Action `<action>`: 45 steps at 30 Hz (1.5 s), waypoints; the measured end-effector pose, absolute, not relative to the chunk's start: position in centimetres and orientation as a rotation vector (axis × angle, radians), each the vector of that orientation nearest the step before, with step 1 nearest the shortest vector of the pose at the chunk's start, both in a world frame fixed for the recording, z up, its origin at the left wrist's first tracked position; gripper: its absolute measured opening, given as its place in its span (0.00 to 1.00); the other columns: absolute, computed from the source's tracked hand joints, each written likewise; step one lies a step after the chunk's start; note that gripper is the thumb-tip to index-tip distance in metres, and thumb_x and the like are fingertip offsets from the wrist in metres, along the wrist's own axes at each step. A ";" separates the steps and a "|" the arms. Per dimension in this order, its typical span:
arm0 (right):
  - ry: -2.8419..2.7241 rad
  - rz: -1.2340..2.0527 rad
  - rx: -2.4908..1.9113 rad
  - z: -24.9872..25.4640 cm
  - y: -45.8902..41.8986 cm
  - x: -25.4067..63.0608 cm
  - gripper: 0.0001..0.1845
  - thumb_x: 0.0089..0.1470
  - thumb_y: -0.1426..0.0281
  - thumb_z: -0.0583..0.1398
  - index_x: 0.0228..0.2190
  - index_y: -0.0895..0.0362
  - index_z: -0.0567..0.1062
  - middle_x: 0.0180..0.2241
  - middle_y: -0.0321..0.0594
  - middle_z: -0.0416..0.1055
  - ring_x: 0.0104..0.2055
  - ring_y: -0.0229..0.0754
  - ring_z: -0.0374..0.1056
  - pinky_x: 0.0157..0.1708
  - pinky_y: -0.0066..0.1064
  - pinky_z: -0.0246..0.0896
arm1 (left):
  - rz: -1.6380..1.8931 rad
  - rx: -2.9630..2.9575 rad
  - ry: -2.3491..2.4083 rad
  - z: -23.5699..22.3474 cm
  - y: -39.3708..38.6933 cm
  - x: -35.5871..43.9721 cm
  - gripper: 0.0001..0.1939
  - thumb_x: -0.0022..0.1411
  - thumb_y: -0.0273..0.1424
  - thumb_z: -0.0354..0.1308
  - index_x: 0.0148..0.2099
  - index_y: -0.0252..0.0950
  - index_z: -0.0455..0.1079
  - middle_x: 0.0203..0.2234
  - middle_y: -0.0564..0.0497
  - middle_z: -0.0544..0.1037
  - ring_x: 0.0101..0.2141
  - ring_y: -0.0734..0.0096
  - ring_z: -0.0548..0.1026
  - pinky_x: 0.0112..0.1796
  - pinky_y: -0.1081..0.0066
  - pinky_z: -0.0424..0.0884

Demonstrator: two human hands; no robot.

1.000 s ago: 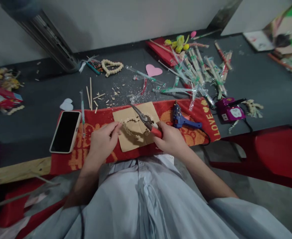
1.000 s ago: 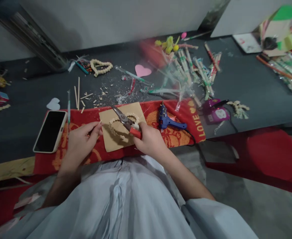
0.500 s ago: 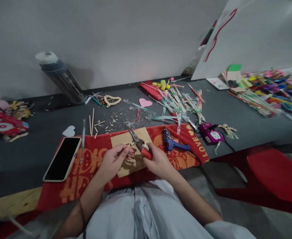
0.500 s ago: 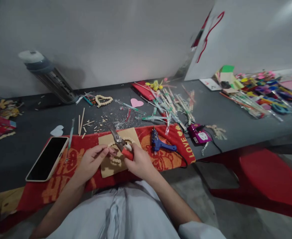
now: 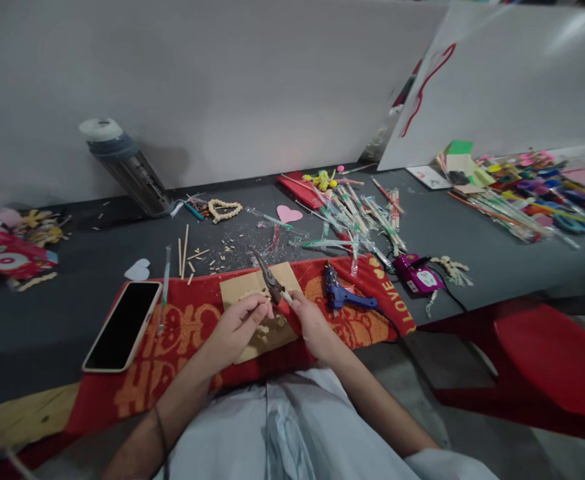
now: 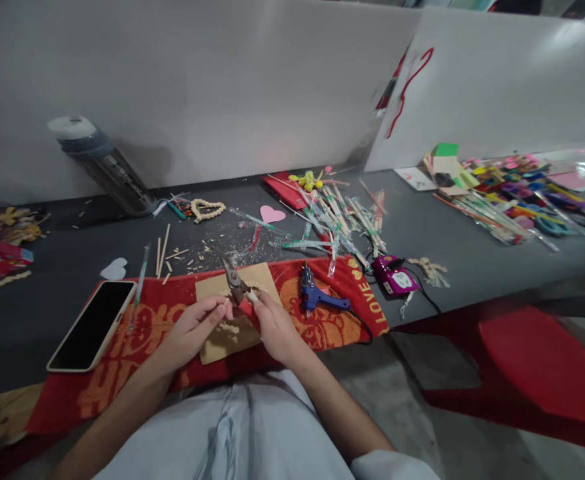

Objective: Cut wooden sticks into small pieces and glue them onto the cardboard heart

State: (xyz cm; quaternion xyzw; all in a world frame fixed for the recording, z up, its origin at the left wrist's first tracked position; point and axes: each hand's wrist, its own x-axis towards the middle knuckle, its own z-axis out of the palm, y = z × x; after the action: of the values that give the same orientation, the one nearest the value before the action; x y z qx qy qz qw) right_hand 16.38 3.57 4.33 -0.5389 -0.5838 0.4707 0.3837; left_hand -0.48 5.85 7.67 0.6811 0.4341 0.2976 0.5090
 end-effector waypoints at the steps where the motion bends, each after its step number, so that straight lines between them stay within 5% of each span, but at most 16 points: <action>1: -1.455 1.236 -1.343 4.2 3.7 16.5 0.16 0.57 0.62 0.44 0.30 0.56 0.66 0.34 0.42 0.69 0.38 0.43 0.64 0.41 0.34 0.60 | 0.710 1.636 1.035 7.9 5.9 -0.3 0.19 0.63 0.45 0.47 0.28 0.36 0.64 0.25 0.52 0.70 0.30 0.71 0.68 0.34 0.71 0.67; 10: -0.796 1.700 -1.095 3.9 4.1 19.2 0.08 0.42 0.64 0.49 0.24 0.54 0.63 0.18 0.31 0.51 0.19 0.35 0.46 0.18 0.26 0.48 | 0.597 1.769 1.052 9.2 12.4 2.2 0.18 0.65 0.42 0.43 0.32 0.36 0.66 0.30 0.47 0.76 0.32 0.70 0.73 0.37 0.69 0.70; 21: -0.551 1.791 -0.727 3.1 6.4 25.1 0.20 0.40 0.52 0.62 0.27 0.55 0.68 0.18 0.30 0.55 0.18 0.32 0.48 0.17 0.27 0.43 | 0.507 2.145 1.914 3.8 37.0 5.6 0.02 0.54 0.29 0.52 0.32 0.37 0.64 0.31 0.47 0.74 0.37 0.61 0.71 0.38 0.67 0.62; 26: -0.465 1.848 -0.709 4.0 7.3 27.0 0.17 0.39 0.58 0.65 0.26 0.55 0.68 0.17 0.30 0.56 0.18 0.33 0.49 0.19 0.29 0.41 | 0.489 2.134 1.998 2.4 44.1 6.8 0.09 0.54 0.28 0.52 0.38 0.36 0.69 0.35 0.48 0.75 0.36 0.66 0.70 0.36 0.70 0.60; 38: -0.420 1.746 -0.775 4.0 7.1 28.7 0.18 0.46 0.55 0.61 0.33 0.56 0.72 0.24 0.36 0.58 0.23 0.34 0.47 0.24 0.29 0.42 | 0.273 2.387 1.898 1.9 49.4 8.0 0.16 0.60 0.31 0.50 0.48 0.35 0.72 0.27 0.56 0.65 0.27 0.76 0.46 0.34 0.71 0.49; 45: -0.404 1.718 -0.868 3.6 6.8 28.2 0.19 0.43 0.54 0.61 0.32 0.56 0.72 0.24 0.37 0.59 0.24 0.35 0.49 0.23 0.30 0.45 | 0.171 2.385 1.915 1.7 50.2 8.6 0.13 0.58 0.31 0.51 0.43 0.32 0.72 0.25 0.57 0.64 0.28 0.75 0.47 0.33 0.70 0.47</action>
State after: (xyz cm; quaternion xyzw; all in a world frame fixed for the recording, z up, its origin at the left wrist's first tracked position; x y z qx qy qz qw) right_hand 28.23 6.75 3.57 -0.3674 -0.1709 0.7271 0.5542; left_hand 8.62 50.22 1.69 0.7781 0.6245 0.0559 0.0390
